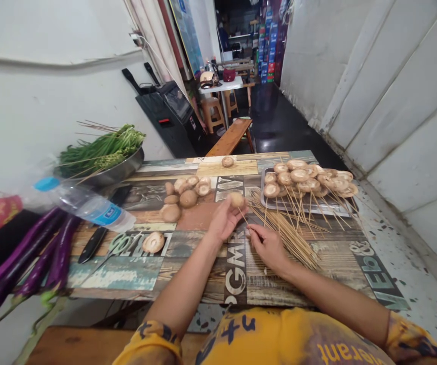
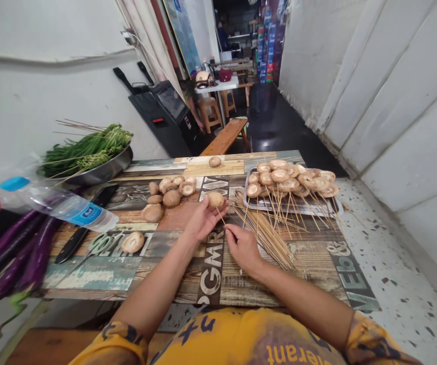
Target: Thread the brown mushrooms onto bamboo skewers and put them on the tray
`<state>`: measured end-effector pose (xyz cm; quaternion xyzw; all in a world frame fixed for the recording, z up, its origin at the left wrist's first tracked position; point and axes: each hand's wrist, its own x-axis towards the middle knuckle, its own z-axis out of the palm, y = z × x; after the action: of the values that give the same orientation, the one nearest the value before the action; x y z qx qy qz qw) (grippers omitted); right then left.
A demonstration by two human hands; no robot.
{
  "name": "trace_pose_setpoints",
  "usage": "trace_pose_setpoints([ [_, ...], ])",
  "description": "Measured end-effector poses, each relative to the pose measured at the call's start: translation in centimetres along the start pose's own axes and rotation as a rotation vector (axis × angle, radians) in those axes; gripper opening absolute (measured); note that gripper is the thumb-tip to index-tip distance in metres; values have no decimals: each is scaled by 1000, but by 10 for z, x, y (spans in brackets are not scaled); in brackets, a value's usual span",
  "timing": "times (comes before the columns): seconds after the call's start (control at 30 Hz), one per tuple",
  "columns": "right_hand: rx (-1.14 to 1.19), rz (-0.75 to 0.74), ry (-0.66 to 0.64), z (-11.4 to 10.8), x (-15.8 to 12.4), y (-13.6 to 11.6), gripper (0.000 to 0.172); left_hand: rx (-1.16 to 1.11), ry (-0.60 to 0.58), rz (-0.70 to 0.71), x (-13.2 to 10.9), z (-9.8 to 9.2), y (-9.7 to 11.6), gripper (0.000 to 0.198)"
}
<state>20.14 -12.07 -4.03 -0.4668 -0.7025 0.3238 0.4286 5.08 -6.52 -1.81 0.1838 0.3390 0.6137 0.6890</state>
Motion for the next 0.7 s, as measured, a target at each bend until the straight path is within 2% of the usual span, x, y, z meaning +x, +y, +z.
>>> trace_pose_setpoints([
  [0.17,-36,-18,-27,2,0,3,28,-59,23,-75,0,1,4,33],
  [0.3,-86,-37,-96,3,0,4,27,-78,31,-102,2,-1,8,33],
  [0.43,-153,-80,-152,3,-3,3,27,-51,70,-71,4,-3,2,25],
  [0.7,-225,-112,-108,2,-6,-3,29,-11,71,23,-6,7,-11,21],
])
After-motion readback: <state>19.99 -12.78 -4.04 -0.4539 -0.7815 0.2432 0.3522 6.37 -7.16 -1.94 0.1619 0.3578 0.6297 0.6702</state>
